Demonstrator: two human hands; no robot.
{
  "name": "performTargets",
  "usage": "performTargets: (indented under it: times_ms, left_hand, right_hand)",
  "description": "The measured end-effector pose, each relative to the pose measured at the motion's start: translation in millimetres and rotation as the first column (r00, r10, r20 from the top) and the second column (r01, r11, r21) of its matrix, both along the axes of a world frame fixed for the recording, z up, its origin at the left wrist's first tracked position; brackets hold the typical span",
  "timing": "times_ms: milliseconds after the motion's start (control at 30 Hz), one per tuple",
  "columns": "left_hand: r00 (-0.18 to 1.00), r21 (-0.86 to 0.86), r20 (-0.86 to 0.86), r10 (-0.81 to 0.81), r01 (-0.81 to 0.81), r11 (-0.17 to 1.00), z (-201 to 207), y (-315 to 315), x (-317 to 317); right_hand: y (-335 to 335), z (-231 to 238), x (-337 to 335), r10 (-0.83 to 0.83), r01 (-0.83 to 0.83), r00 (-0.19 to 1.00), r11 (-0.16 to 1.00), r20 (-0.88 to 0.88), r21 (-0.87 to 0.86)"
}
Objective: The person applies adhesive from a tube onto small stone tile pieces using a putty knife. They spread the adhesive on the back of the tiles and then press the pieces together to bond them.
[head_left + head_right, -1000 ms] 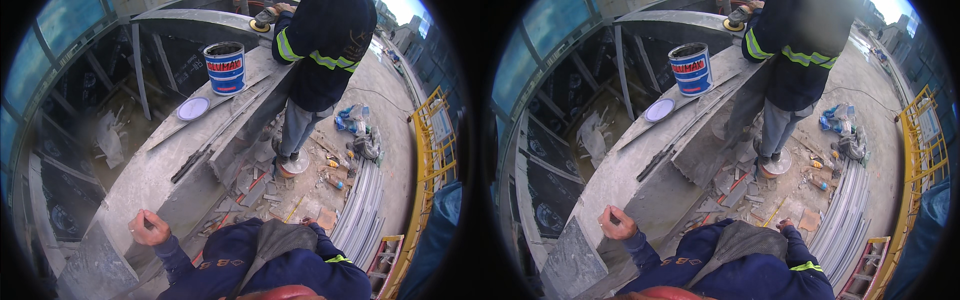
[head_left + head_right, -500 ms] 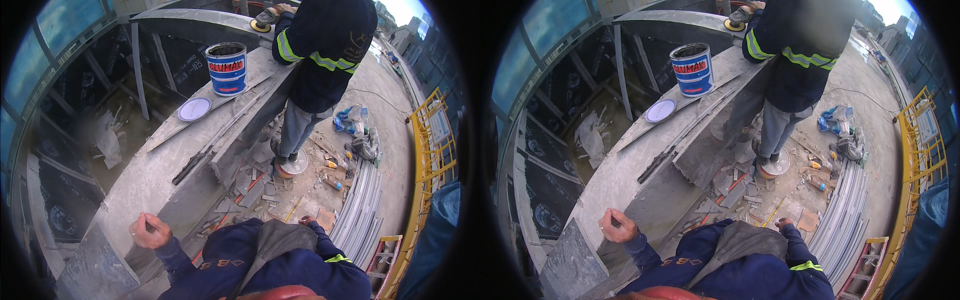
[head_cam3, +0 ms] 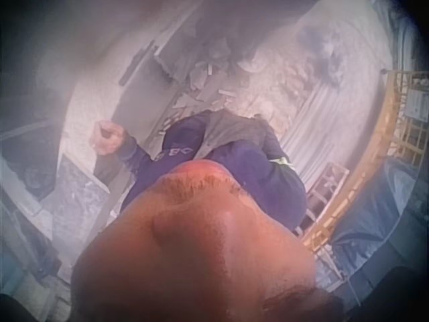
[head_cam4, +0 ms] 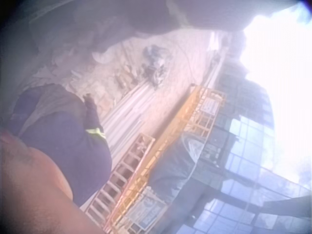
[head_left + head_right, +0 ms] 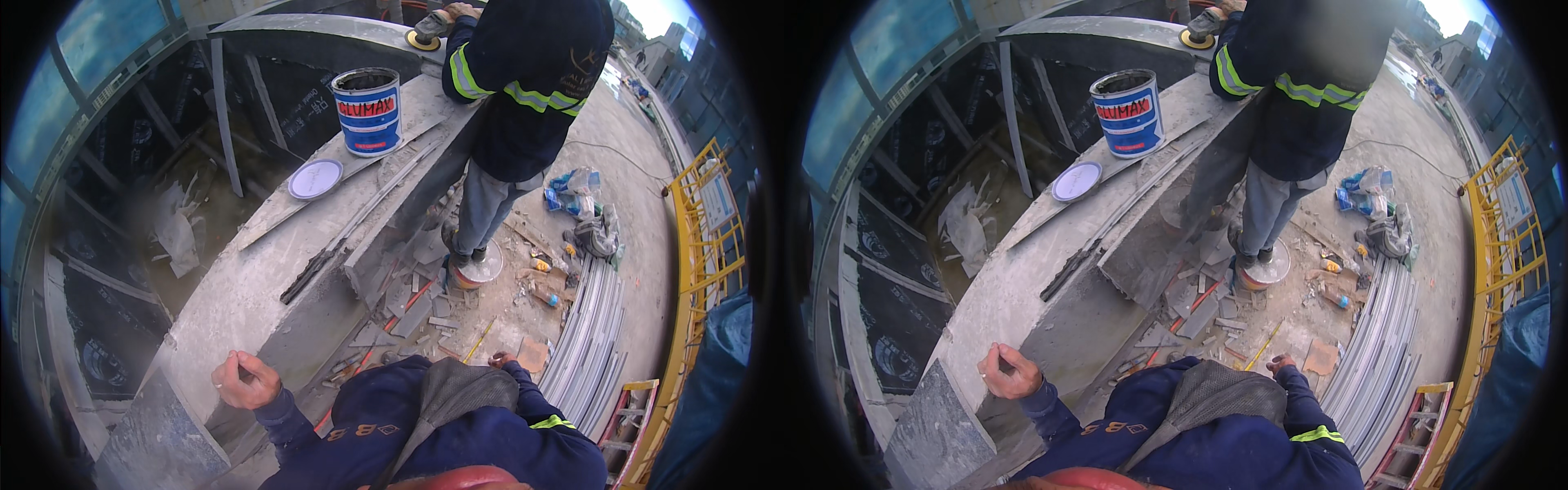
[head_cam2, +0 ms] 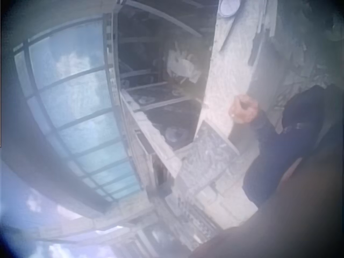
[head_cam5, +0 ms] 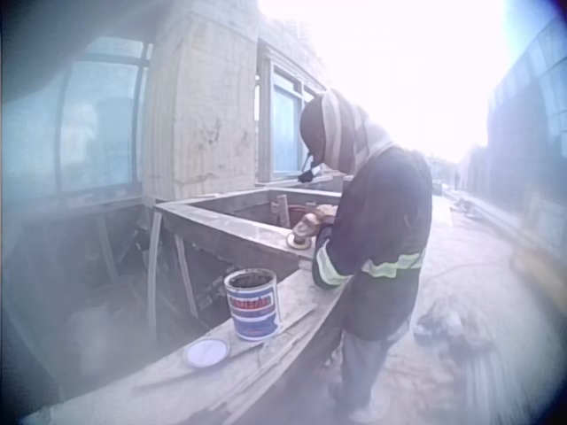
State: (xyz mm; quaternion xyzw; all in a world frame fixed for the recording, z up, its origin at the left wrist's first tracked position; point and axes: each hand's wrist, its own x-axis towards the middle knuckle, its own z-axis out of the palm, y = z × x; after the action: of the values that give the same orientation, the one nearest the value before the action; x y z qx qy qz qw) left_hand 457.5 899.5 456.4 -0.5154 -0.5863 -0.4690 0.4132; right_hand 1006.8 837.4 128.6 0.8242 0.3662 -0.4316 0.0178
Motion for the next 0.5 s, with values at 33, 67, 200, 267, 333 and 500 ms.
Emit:
performTargets:
  times_ms: [33,67,200,267,333,500]
  left_hand:
    - [1.0,0.001,-0.001,0.001,-0.001,1.0,0,0,0]
    - [1.0,0.002,-0.002,0.001,-0.001,1.0,0,0,0]
    - [1.0,0.008,-0.011,-0.008,0.008,1.0,1,0,0]
    - [1.0,-0.002,-0.017,0.006,-0.006,1.0,0,0,0]
    - [1.0,-0.008,-0.019,0.011,-0.011,1.0,-1,-1,0]
    - [1.0,0.006,0.011,-0.02,0.02,1.0,-1,-5,-1]
  right_hand:
    - [-2,-8,3,0.004,-0.004,1.0,1.0,0.002,-0.015]
    - [-4,-17,6,0.011,-0.011,1.0,1.0,-0.004,-0.01]
    - [-10,-44,16,-0.049,0.049,0.994,0.999,-0.095,-0.001]
    - [-12,-47,19,-0.001,0.001,1.0,1.0,-0.029,-0.006]
    - [-14,-46,20,0.026,-0.026,1.0,1.0,0.002,-0.012]
    - [-25,-45,17,0.022,-0.018,0.998,0.996,0.053,-0.083]
